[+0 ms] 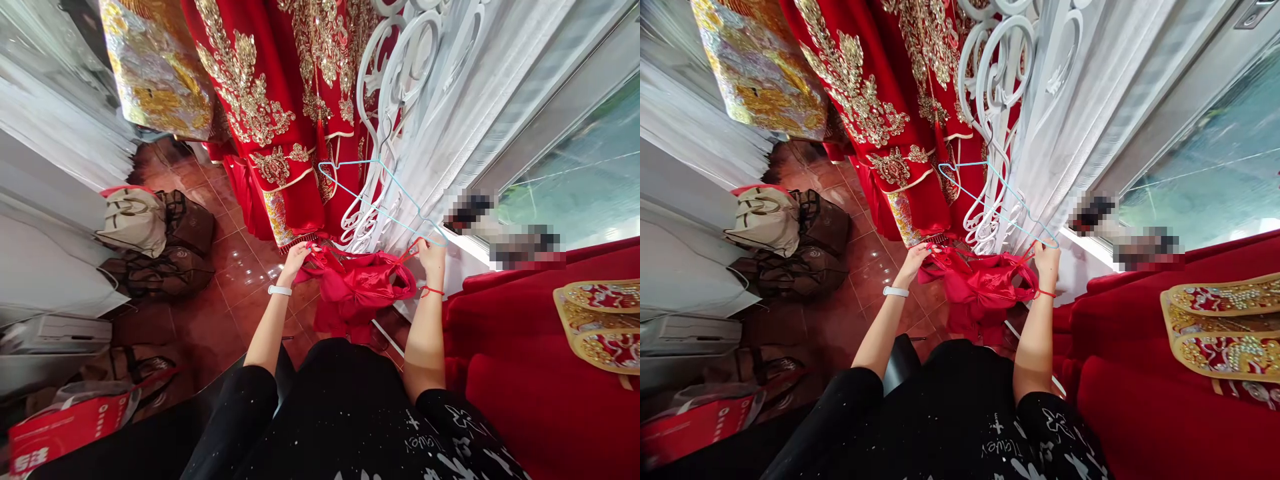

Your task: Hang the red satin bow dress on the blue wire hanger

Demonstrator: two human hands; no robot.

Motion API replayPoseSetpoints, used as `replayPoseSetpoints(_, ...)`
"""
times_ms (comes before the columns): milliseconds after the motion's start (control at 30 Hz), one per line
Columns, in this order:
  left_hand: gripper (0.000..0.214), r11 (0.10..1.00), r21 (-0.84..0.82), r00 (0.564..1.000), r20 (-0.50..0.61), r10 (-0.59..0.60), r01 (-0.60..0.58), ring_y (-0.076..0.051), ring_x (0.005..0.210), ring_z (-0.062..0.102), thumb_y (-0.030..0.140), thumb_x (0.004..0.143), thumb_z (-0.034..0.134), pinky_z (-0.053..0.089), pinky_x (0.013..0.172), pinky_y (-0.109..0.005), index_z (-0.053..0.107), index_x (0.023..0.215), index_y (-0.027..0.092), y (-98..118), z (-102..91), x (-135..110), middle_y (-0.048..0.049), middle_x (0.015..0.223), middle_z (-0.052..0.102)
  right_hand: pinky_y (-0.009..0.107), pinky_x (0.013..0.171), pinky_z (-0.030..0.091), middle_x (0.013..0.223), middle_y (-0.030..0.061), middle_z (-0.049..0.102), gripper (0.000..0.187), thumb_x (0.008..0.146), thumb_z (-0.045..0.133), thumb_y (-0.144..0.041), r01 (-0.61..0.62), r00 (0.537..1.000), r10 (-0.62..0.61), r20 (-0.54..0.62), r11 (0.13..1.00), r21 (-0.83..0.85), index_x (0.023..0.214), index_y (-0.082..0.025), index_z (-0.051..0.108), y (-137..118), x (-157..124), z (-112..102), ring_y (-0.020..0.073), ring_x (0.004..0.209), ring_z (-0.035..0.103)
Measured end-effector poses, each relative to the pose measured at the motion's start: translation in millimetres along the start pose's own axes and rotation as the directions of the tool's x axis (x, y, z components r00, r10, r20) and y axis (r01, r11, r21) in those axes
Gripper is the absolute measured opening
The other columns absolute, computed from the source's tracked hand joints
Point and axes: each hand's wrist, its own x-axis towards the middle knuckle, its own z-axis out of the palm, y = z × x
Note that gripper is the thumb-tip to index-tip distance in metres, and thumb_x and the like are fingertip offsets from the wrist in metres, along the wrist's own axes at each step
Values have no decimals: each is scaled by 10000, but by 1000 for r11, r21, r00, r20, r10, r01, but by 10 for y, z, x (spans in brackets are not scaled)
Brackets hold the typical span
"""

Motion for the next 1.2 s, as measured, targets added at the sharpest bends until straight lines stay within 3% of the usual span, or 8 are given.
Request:
replayPoseSetpoints(200,311,987,15,964,-210,162,-162,-253,965,772,309,615,873,564,816,-325,653,791,177,-218,181,-42,-116,961,814,271,466,315,549,-79,438,156,763,617,-383,-206,978,185,91,848,488,853,-256,622,-197,-160,294,122,482,370)
replayPoseSetpoints(333,313,973,94,944,-241,227,-210,-212,908,755,312,639,880,566,830,-309,644,790,172,-248,180,-55,-102,926,790,252,453,361,648,-54,574,346,705,707,-392,-202,979,150,139,801,563,1020,-268,636,-188,-186,290,135,537,510)
replayPoseSetpoints(533,294,920,312,900,-287,328,-236,-82,604,578,232,698,840,462,616,-196,576,822,198,-179,64,-71,52,699,609,300,607,575,852,-4,765,547,643,788,-273,-205,977,111,184,736,646,1164,-285,622,-184,-269,222,160,655,656)
replayPoseSetpoints(667,207,945,252,936,-227,269,-210,-118,634,655,262,778,765,504,640,-215,654,931,178,-195,95,-114,22,670,670,328,793,639,1006,33,808,605,650,865,-294,-189,974,55,219,729,658,1216,-281,652,-270,-323,317,191,875,742)
replayPoseSetpoints(800,558,967,167,946,-232,227,-192,-155,703,733,338,812,776,544,635,-230,652,1318,138,-159,122,-165,-10,717,749,356,833,642,1073,44,813,498,733,857,-453,-158,979,32,201,742,652,1174,-273,712,-311,-245,452,183,829,738)
replayPoseSetpoints(933,984,949,146,909,-278,309,-278,-145,770,760,348,828,827,589,684,-227,342,1666,176,50,48,-128,-8,808,798,383,833,651,1093,75,819,391,724,829,-552,-97,995,58,80,730,677,952,-243,757,-308,-144,430,210,864,745)
replayPoseSetpoints(1133,1228,930,85,896,-248,368,-359,-179,897,805,386,867,848,650,794,-277,1,1743,236,304,-47,112,-53,973,832,434,1003,629,1255,101,790,668,627,931,-376,-87,962,-102,253,763,640,1250,-252,727,-443,-279,334,264,1116,744)
replayPoseSetpoints(1200,1235,927,43,901,-221,372,-372,-193,998,810,404,879,843,652,876,-298,-28,1741,249,323,-46,178,-75,1067,828,440,1029,616,1231,96,794,593,677,912,-444,-83,954,-121,275,773,629,1216,-253,753,-485,-337,380,268,1122,742)
